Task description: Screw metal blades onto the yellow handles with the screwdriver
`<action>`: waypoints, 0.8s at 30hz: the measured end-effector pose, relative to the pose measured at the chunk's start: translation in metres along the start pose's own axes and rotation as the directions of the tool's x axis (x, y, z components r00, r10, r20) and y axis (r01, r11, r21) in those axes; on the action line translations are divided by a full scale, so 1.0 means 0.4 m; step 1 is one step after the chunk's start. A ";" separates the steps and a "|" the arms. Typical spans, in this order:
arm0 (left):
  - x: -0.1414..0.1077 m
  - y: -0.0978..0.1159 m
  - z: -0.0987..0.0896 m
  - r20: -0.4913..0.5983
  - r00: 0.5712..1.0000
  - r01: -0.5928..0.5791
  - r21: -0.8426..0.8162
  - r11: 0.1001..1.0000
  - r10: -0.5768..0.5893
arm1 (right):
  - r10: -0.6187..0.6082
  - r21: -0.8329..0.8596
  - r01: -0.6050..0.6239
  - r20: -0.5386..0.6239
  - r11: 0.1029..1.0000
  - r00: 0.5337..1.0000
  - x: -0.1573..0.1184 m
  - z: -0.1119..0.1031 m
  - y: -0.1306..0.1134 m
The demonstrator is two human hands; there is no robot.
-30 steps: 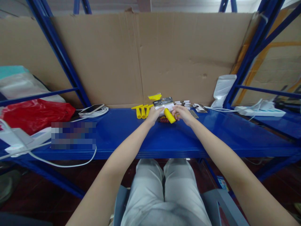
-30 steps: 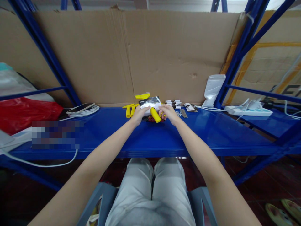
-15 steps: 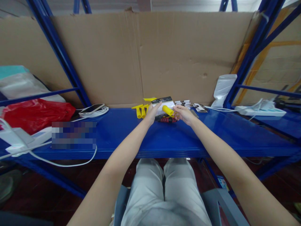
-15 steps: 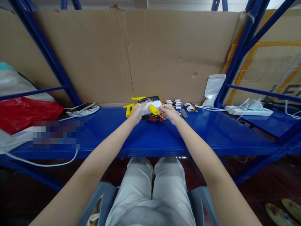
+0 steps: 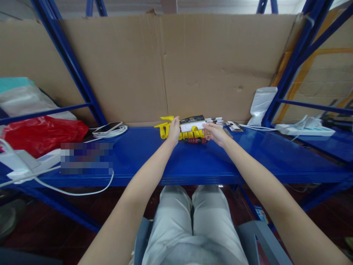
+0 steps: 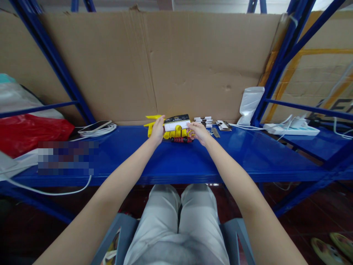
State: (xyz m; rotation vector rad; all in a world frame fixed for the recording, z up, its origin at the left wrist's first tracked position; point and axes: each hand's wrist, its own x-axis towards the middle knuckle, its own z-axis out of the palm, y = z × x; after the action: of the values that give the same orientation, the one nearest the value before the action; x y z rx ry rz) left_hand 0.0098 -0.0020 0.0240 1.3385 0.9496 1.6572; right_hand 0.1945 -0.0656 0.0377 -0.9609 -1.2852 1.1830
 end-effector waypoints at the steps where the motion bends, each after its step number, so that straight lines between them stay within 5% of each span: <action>1: 0.001 0.001 -0.001 -0.030 1.000 -0.004 0.022 1.000 0.005 | -0.001 -0.003 0.001 -0.005 1.000 1.000 0.001 0.000 0.001; 8: -0.016 0.026 0.002 -0.182 0.983 0.051 0.053 0.997 -0.040 | -0.001 0.013 0.002 -0.046 1.000 0.999 0.009 -0.005 0.006; 15: -0.013 0.036 -0.012 -0.284 0.958 0.049 0.079 0.996 -0.025 | 0.052 0.045 -0.044 -0.208 0.998 0.977 0.013 -0.010 -0.006; 24: 0.006 0.010 -0.011 -0.281 0.959 0.058 0.074 0.996 -0.035 | 0.119 0.120 -0.064 -0.543 0.991 0.831 0.043 -0.081 -0.016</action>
State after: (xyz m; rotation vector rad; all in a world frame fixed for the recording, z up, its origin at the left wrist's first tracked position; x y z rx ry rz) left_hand 0.0049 -0.0018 0.0279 1.1425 1.2153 1.8192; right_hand 0.2257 -0.0467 0.0444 -1.1925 -0.7179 0.9297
